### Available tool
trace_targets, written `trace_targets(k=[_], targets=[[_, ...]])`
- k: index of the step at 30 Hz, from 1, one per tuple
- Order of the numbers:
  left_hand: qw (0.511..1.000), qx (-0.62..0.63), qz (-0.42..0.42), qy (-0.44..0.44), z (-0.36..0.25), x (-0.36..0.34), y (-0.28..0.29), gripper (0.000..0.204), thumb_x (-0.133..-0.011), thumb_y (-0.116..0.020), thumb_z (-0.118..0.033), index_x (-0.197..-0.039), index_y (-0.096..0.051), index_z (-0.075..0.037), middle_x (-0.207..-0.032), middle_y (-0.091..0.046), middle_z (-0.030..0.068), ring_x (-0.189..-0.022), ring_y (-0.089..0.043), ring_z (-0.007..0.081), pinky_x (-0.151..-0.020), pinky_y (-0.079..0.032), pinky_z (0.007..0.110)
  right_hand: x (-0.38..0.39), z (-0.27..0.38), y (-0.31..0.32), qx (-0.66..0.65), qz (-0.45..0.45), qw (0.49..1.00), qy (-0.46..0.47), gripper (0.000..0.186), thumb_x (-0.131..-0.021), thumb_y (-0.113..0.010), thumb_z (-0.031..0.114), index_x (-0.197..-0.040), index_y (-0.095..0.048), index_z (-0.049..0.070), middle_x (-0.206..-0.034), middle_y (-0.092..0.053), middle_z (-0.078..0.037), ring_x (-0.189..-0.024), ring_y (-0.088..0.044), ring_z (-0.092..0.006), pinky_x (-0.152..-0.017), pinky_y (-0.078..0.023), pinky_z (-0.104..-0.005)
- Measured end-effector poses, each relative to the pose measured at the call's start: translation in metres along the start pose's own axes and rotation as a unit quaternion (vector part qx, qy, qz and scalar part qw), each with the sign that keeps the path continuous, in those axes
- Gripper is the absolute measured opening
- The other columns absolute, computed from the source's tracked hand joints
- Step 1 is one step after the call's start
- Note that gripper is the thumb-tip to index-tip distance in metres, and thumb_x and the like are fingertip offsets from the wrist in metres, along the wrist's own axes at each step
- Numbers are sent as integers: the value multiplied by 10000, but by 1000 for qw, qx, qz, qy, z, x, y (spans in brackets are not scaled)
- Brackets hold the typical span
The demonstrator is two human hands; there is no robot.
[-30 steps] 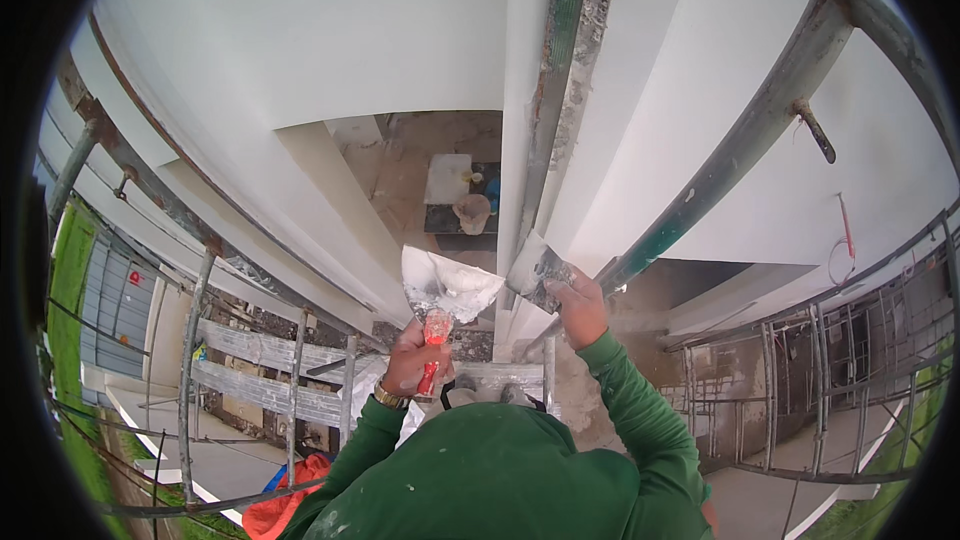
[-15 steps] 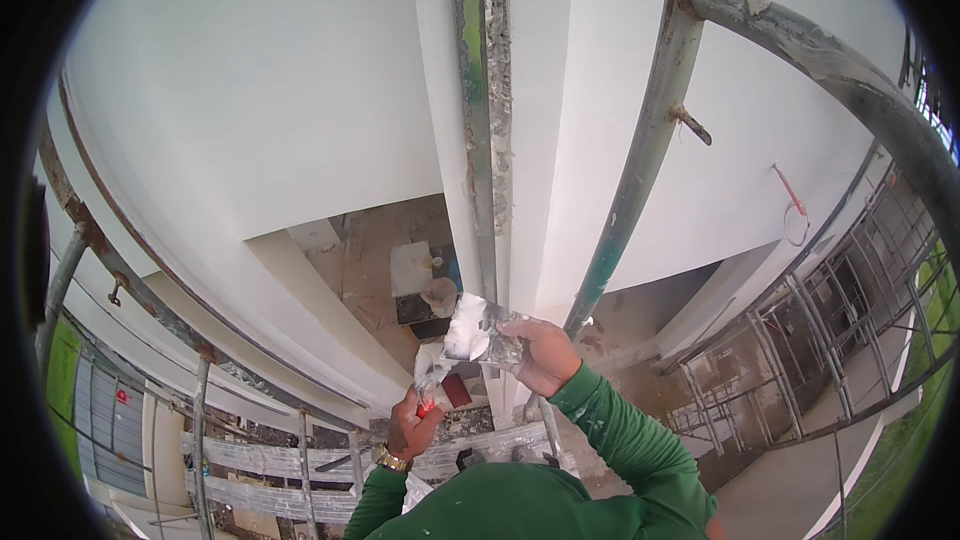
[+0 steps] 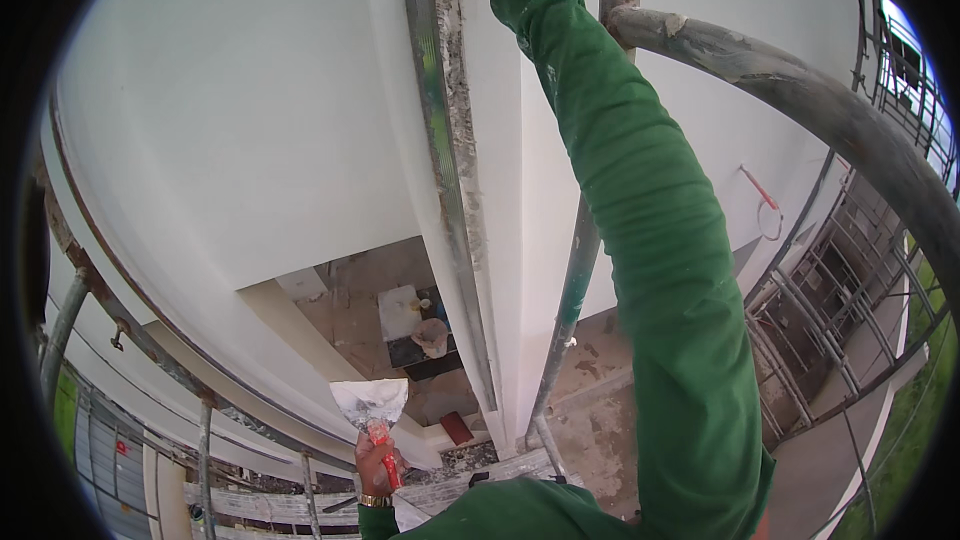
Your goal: The person applies plaster to a wall corner using a trowel and a hawk. They repeatedly scoop plaster from the hawk and smooth it onto the vertical corner of the wall while standing on scaffolding.
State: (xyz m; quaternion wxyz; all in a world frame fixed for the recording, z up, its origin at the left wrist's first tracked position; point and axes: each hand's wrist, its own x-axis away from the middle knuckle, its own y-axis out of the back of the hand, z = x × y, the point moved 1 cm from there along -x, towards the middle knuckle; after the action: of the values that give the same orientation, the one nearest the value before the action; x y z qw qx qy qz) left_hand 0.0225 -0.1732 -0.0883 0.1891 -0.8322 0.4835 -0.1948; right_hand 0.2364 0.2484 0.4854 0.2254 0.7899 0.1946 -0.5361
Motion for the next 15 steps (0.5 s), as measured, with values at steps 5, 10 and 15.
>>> trace_targets(k=[5, 10, 15], targets=[[999, 14, -25, -18, 4, 7, 28, 263, -862, -534, -9, -1114, -463, -23, -594, -522, 63, -372, -491, 170, -401, -498, 340, -49, 4, -13, -76, -92, 975, -187, 178, -815, -553, 143, -827, -691, 30, -880, -676, -239, -788, -665, -364, -707, -532, -457], [994, 44, -82, -55, -6, 21, 33, 293, -853, -541, 3, -1133, -456, -23, -578, -520, 61, -384, -491, 172, -402, -490, 332, -33, 66, 6, 80, -10, 993, -88, 245, -833, -512, 170, -823, -683, -7, -850, -670, -244, -843, -672, -383, -758, -544, -479], [993, 53, -84, -72, -17, 25, 32, 316, -844, -547, -18, -1143, -446, -15, -600, -525, 73, -380, -478, 172, -409, -481, 336, -46, 72, -31, 73, -54, 988, -122, 258, -839, -499, 172, -848, -674, -17, -855, -672, -225, -832, -663, -375, -743, -538, -473]])
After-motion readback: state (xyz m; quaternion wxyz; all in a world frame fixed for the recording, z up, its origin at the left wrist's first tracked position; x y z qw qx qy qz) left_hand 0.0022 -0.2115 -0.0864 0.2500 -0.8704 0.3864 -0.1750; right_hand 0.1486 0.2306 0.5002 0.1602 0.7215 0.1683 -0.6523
